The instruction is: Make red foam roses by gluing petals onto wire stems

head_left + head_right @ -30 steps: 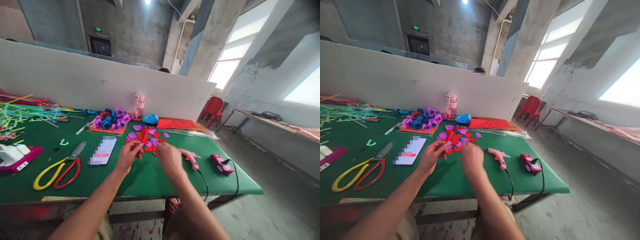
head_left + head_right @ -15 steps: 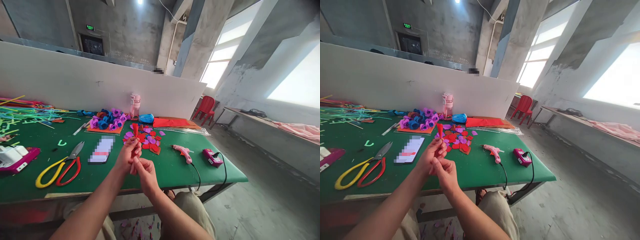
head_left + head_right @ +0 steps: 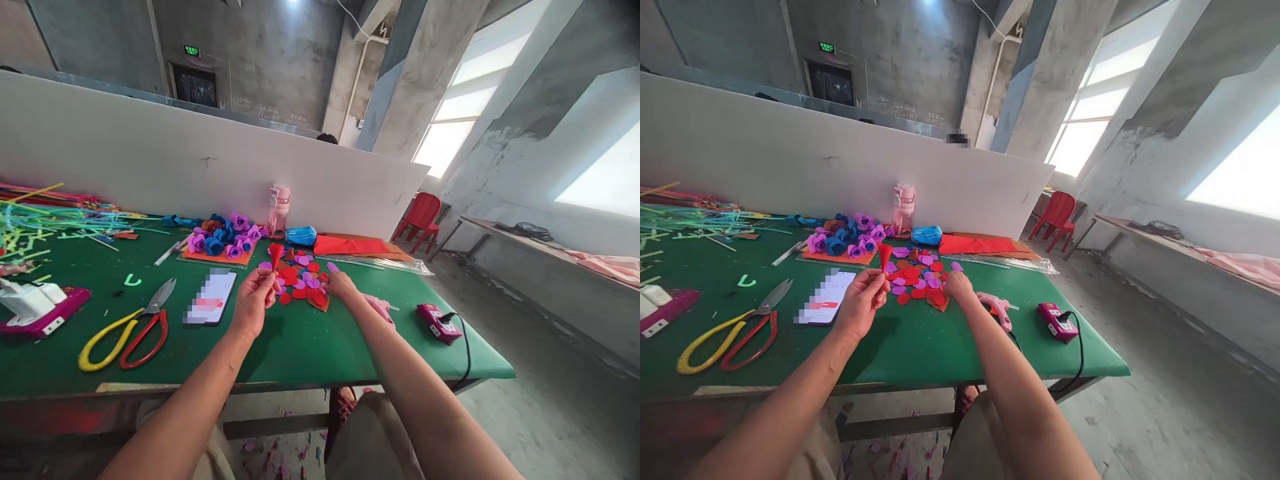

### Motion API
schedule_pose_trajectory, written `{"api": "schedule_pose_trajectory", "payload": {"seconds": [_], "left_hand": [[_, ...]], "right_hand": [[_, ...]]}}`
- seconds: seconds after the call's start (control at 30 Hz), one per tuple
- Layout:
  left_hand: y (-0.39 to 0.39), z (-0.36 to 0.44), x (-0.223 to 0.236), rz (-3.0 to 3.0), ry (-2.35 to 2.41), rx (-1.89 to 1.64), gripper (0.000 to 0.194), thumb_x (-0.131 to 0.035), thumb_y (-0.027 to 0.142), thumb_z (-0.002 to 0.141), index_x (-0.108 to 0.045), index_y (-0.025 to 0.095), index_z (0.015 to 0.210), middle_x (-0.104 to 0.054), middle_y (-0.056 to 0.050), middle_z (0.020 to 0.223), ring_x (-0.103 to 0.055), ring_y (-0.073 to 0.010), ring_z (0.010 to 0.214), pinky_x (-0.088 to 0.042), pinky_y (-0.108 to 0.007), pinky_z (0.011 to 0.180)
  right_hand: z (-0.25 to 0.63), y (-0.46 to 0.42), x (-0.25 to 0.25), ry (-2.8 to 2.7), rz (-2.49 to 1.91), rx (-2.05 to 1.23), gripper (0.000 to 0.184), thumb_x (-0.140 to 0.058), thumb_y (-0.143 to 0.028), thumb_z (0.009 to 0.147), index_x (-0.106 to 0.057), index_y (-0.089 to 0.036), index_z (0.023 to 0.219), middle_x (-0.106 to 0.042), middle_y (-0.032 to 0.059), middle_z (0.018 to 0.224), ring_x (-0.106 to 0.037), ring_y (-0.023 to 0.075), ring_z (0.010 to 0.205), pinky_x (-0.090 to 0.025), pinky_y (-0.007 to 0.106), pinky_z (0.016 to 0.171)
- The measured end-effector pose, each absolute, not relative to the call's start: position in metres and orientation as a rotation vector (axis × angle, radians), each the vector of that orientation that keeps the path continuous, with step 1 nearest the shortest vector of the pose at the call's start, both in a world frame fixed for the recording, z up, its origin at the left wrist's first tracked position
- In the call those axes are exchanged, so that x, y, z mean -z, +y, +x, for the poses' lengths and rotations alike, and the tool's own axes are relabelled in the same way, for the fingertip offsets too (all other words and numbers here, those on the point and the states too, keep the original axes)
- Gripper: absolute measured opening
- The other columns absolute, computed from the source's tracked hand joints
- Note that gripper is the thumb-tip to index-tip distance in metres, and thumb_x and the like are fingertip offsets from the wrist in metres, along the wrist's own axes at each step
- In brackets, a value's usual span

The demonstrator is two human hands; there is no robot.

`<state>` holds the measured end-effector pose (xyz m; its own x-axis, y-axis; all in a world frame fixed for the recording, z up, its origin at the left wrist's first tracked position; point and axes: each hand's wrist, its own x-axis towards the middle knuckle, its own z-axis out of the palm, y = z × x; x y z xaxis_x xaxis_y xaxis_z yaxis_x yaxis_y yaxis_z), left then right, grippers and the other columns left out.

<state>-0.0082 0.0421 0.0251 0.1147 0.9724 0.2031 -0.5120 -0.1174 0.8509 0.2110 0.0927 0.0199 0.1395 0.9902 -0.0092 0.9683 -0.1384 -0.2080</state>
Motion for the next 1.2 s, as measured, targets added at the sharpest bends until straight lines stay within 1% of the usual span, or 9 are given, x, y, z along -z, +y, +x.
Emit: {"api": "schedule_pose_trajectory", "payload": {"seconds": [0.13,0.33,0.6,0.67,0.73,0.8,0.87,1.03,1.2], "left_hand": [[0.041,-0.007,-0.025,0.996,0.624,-1.384,0.022,-0.067,0.033,0.070,-0.054,0.017,0.079,-0.056,0.003,0.058,-0.037,-0.0036,0.042,-0.023,-0.018,0.039],[0.041,-0.008,-0.025,1.001,0.631,-1.385,0.021,-0.066,0.033,0.071,-0.055,0.016,0.079,-0.055,0.003,0.058,-0.038,-0.0039,0.042,-0.024,-0.018,0.039],[0.042,-0.004,-0.023,1.039,0.698,-1.344,0.022,-0.067,0.035,0.068,-0.055,0.018,0.079,-0.053,0.005,0.053,-0.033,-0.0041,0.038,-0.020,-0.018,0.038],[0.041,-0.001,-0.023,1.097,0.780,-1.343,0.024,-0.069,0.035,0.066,-0.058,0.017,0.076,-0.054,0.004,0.054,-0.035,-0.0046,0.040,-0.021,-0.019,0.039],[0.039,0.003,-0.024,1.194,0.852,-1.316,0.026,-0.072,0.035,0.062,-0.062,0.015,0.077,-0.058,0.001,0.062,-0.043,-0.0064,0.048,-0.028,-0.019,0.043],[0.035,0.006,-0.027,1.313,0.884,-1.229,0.033,-0.075,0.035,0.058,-0.066,0.015,0.083,-0.062,-0.002,0.074,-0.049,-0.0085,0.057,-0.035,-0.020,0.051],[0.030,0.008,-0.030,1.400,0.887,-1.096,0.039,-0.076,0.036,0.056,-0.067,0.015,0.087,-0.064,-0.002,0.080,-0.051,-0.0094,0.062,-0.037,-0.021,0.056],[0.024,0.008,-0.030,1.366,0.833,-0.834,0.031,-0.077,0.037,0.055,-0.064,0.013,0.070,-0.058,0.001,0.062,-0.042,-0.0055,0.050,-0.026,-0.019,0.046],[0.030,0.010,-0.019,1.090,0.833,-0.976,0.032,-0.077,0.036,0.054,-0.059,0.014,0.069,-0.051,0.005,0.053,-0.027,-0.0017,0.038,-0.013,-0.020,0.038]], "right_hand": [[0.207,0.097,-0.009,-2.000,-2.263,-0.260,0.011,-0.060,-0.022,0.070,-0.066,-0.016,0.078,-0.063,0.0085,0.068,-0.060,0.0199,0.072,-0.038,0.025,0.059],[0.220,0.095,-0.017,-2.042,-2.169,-0.296,0.010,-0.053,-0.020,0.070,-0.060,-0.017,0.063,-0.056,0.0004,0.059,-0.051,0.0121,0.059,-0.029,0.022,0.049],[0.229,0.075,-0.051,-2.121,-1.920,-0.230,0.013,-0.051,-0.026,0.074,-0.058,-0.016,0.068,-0.056,-0.0020,0.063,-0.045,0.0097,0.060,-0.028,0.021,0.053],[0.223,0.065,-0.060,-2.187,-1.789,-0.332,0.015,-0.051,-0.028,0.076,-0.058,-0.016,0.071,-0.057,-0.0022,0.065,-0.046,0.0096,0.061,-0.030,0.021,0.054],[0.216,0.054,-0.070,-2.296,-1.567,-0.598,0.018,-0.051,-0.033,0.078,-0.057,-0.016,0.075,-0.057,-0.0025,0.065,-0.048,0.0094,0.060,-0.032,0.020,0.054],[0.208,0.041,-0.080,-2.388,-1.367,-0.910,0.021,-0.052,-0.037,0.079,-0.057,-0.017,0.076,-0.057,-0.0022,0.065,-0.049,0.0096,0.058,-0.034,0.020,0.053],[0.201,0.031,-0.087,-2.421,-1.260,-1.074,0.023,-0.054,-0.039,0.078,-0.057,-0.017,0.077,-0.057,-0.0020,0.065,-0.050,0.0098,0.057,-0.036,0.021,0.052],[0.198,0.018,-0.084,-2.283,-1.220,-1.155,0.026,-0.059,-0.043,0.076,-0.058,-0.017,0.074,-0.053,-0.0028,0.062,-0.047,0.0089,0.055,-0.034,0.020,0.049],[0.189,0.006,-0.042,-1.655,-1.235,-1.203,0.039,-0.054,-0.054,0.077,-0.057,-0.016,0.087,-0.054,-0.0023,0.063,-0.048,0.0084,0.053,-0.035,0.021,0.048]]}}
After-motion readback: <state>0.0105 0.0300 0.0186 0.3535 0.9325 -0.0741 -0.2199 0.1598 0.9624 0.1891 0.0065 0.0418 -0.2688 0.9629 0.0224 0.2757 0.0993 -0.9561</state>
